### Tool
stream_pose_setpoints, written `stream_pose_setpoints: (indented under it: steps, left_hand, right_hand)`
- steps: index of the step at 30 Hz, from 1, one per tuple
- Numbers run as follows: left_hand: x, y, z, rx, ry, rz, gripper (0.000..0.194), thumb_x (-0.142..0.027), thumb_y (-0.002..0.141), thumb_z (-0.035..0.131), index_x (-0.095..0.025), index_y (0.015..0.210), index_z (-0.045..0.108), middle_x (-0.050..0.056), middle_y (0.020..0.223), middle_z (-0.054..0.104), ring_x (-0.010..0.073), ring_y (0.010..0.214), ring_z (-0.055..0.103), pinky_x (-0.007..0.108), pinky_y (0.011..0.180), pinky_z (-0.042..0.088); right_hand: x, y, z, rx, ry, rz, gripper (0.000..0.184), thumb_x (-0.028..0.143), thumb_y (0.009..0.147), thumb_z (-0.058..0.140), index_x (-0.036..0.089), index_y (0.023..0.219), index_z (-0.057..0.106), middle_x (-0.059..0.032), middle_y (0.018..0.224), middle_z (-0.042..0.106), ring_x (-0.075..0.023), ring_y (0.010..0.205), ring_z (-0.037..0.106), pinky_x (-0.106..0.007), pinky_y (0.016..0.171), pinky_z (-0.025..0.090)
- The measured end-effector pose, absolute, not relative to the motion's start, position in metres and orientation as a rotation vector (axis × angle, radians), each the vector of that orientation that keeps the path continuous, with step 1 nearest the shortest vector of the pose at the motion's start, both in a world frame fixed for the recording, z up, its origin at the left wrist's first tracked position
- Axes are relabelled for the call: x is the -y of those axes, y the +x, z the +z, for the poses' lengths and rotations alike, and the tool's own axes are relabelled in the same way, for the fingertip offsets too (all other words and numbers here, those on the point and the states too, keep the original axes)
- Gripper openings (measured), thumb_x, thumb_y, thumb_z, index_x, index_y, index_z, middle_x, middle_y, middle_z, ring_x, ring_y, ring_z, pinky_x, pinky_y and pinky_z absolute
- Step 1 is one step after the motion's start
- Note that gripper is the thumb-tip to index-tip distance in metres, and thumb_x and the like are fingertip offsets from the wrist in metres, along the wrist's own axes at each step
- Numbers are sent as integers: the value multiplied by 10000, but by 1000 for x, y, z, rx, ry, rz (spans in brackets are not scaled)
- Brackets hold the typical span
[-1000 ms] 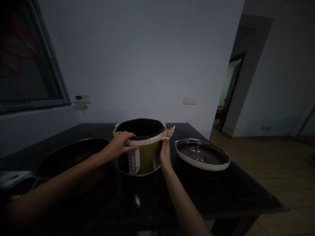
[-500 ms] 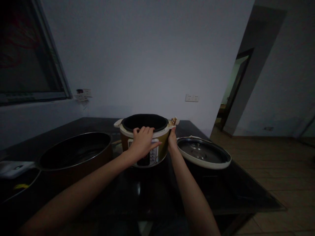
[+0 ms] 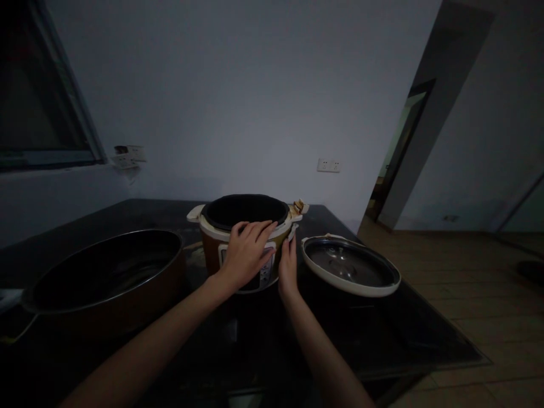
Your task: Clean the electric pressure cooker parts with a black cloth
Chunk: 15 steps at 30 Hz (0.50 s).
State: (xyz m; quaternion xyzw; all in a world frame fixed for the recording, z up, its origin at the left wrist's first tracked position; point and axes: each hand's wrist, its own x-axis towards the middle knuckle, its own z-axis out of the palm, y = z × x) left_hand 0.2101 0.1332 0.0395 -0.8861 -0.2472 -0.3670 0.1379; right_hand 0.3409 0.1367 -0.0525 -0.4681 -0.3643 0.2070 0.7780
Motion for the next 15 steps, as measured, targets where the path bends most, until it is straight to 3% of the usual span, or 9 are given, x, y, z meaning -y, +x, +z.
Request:
stream_pose_setpoints:
  steps: [6,11,15]
  left_hand:
    - [-126,184,16,269,-2747,-1235,355,-168,908,476,-193,1259,526,80,1301,587,188,1248,479,441,1141,197]
    - [-121,157,-29,-30,-2885,-1123,346,-74,845,477,-201,1149,580,46,1149,669,164,1143,553,410,1133,233]
    - [-123,140,-64,-67,-3100,-896,353,-42,794,483,-209,1089,582,45,1106,676,172,1104,578,433,1112,300]
  right_hand:
    - [-99,326,-73,815,-1071,515,717,447,808,620,247,1447,365,-35,1543,309,-204,1426,268,-402,1171,179]
    - [-83,337,-78,661,-1087,624,597,365,737,690,264,1308,551,-26,1422,507,-232,1339,425,-414,1134,276]
    - [-68,342,-90,408,-1018,878,516,331,673,736,270,1177,640,-28,1185,689,-248,1116,625,-431,1020,427]
